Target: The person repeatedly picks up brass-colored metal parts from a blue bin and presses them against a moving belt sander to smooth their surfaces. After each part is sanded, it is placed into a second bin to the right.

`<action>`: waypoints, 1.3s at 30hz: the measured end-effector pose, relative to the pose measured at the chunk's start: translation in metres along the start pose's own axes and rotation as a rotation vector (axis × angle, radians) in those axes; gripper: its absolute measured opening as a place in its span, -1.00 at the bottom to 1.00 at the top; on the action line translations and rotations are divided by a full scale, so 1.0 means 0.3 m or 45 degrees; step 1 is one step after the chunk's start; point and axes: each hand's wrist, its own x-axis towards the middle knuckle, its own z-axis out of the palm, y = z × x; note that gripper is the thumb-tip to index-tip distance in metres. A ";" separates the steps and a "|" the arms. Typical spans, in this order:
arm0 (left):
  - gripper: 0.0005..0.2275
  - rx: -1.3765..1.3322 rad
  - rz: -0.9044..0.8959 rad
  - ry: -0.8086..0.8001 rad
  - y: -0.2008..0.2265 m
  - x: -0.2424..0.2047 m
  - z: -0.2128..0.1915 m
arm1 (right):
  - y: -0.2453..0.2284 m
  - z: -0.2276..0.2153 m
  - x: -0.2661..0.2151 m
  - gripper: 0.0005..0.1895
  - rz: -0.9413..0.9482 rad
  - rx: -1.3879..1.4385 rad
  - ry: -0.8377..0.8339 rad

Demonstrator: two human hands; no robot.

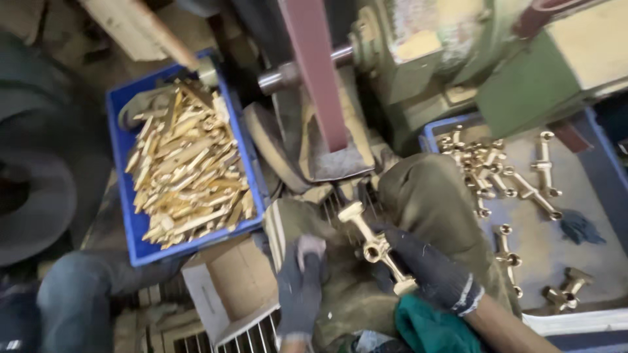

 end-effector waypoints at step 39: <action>-0.85 -1.133 -0.691 -0.118 0.046 0.651 0.374 | -0.336 -0.410 0.620 -0.71 0.108 -0.556 0.785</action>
